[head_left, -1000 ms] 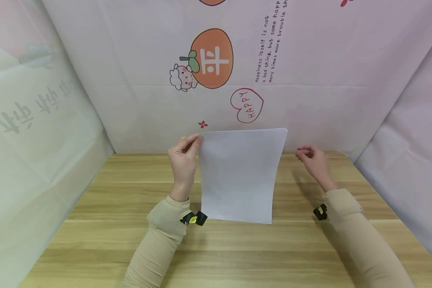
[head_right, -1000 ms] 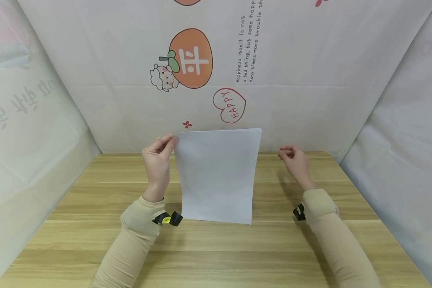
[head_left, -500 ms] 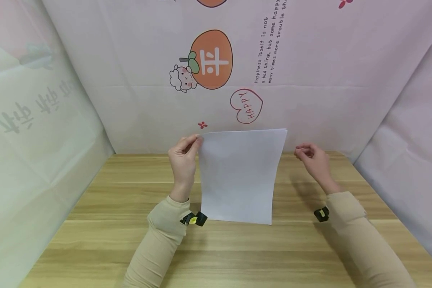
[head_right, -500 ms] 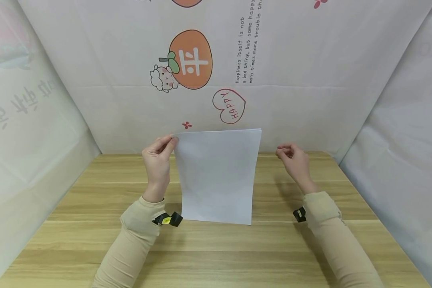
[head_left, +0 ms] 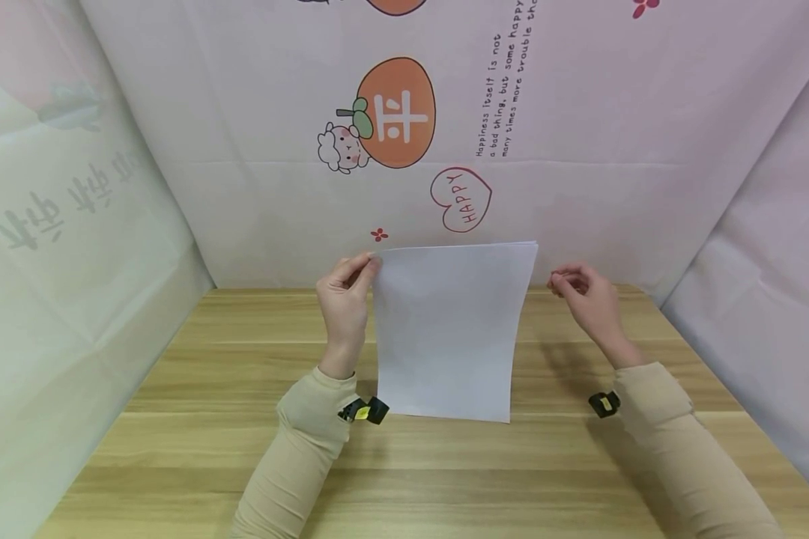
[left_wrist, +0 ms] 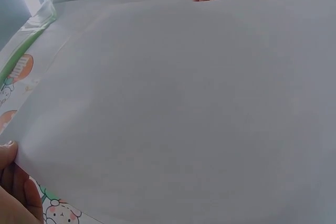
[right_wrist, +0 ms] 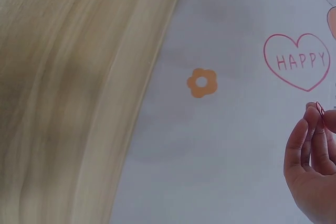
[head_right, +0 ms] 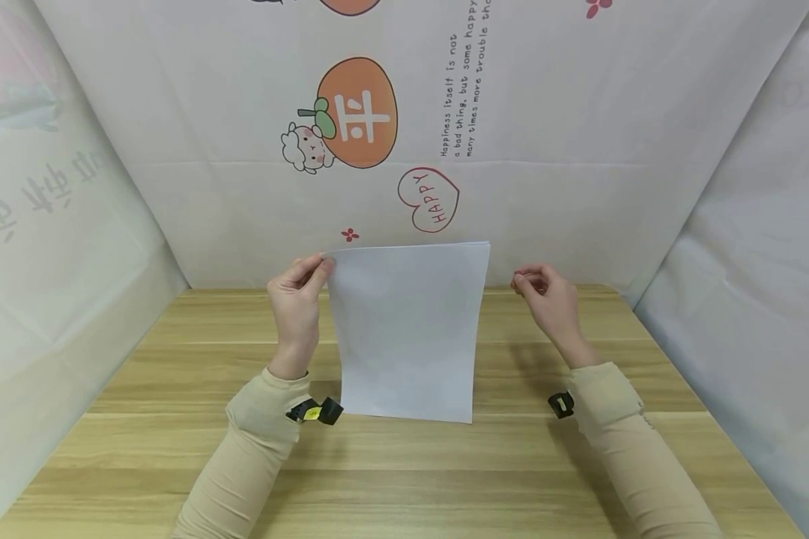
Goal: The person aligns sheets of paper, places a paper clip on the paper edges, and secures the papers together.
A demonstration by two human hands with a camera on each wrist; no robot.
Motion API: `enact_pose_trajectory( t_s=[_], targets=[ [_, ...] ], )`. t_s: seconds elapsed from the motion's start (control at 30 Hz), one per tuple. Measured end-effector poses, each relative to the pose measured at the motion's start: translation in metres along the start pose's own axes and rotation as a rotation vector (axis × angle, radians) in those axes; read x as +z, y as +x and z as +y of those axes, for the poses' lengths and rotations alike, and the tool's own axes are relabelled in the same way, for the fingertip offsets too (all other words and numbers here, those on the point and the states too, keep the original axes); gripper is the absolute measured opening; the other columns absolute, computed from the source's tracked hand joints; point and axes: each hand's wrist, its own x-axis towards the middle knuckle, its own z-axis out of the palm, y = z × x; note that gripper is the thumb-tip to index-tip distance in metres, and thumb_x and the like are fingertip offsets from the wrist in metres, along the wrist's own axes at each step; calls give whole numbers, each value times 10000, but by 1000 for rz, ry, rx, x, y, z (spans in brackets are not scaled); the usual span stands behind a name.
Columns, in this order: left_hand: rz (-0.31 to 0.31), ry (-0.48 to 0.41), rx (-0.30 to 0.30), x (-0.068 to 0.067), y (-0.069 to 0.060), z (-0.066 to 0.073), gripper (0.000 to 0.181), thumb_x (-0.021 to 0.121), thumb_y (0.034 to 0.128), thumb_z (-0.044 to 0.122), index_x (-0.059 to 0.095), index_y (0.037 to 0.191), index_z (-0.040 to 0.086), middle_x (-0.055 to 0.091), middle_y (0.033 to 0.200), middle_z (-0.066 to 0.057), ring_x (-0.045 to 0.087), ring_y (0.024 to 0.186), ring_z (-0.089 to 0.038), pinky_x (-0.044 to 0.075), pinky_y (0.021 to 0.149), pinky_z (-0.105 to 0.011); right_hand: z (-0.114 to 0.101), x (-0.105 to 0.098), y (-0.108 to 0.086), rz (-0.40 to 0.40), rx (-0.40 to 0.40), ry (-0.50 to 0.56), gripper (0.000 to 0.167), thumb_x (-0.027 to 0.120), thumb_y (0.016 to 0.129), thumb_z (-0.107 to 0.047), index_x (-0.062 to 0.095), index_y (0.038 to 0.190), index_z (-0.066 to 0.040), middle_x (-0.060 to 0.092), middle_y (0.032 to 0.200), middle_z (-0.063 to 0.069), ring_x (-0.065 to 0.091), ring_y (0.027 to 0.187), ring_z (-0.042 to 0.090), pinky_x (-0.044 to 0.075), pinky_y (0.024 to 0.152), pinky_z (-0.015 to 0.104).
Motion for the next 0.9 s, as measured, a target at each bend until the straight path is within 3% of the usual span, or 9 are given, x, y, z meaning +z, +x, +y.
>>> enact_pose_trajectory(
  t_s=[0.17, 0.33, 0.47, 0.67, 0.9],
  targets=[
    [-3, 19, -2, 0, 1, -2, 164, 687, 812, -60, 671, 930, -173, 638, 707, 109, 527, 642, -29, 419, 596, -136, -27, -5, -3, 4, -41, 100, 169, 593, 922, -70, 635, 1007, 69, 682, 856, 206, 616, 698, -30, 496, 636, 110],
    [-1, 21, -5, -3, 4, -16, 165, 701, 810, -36, 689, 936, -143, 639, 716, 114, 537, 646, -29, 420, 591, -137, -50, -9, -7, 7, -54, 105, 161, 585, 917, -33, 624, 1003, 98, 667, 869, 235, 619, 714, -13, 504, 650, 120],
    [4, 18, -2, -4, 6, -27, 180, 723, 806, 10, 703, 934, -116, 645, 721, 118, 543, 647, -32, 427, 593, -141, -57, -11, -8, 12, -57, 109, 162, 593, 912, -30, 626, 998, 104, 680, 854, 172, 625, 721, -4, 504, 657, 120],
    [1, 14, 12, -4, 6, -27, 200, 736, 802, 36, 705, 934, -111, 646, 718, 128, 547, 658, -44, 440, 605, -151, -64, -15, -9, 19, -53, 130, 172, 609, 908, -49, 631, 992, 100, 682, 814, -11, 616, 713, -39, 488, 652, 95],
    [6, 15, 15, -3, 6, -29, 196, 740, 803, 49, 711, 918, -107, 648, 720, 118, 542, 653, -46, 435, 601, -150, -73, -18, -11, 24, -50, 173, 176, 607, 907, -37, 620, 991, 116, 665, 819, -69, 632, 726, -5, 496, 662, 99]
  ],
)
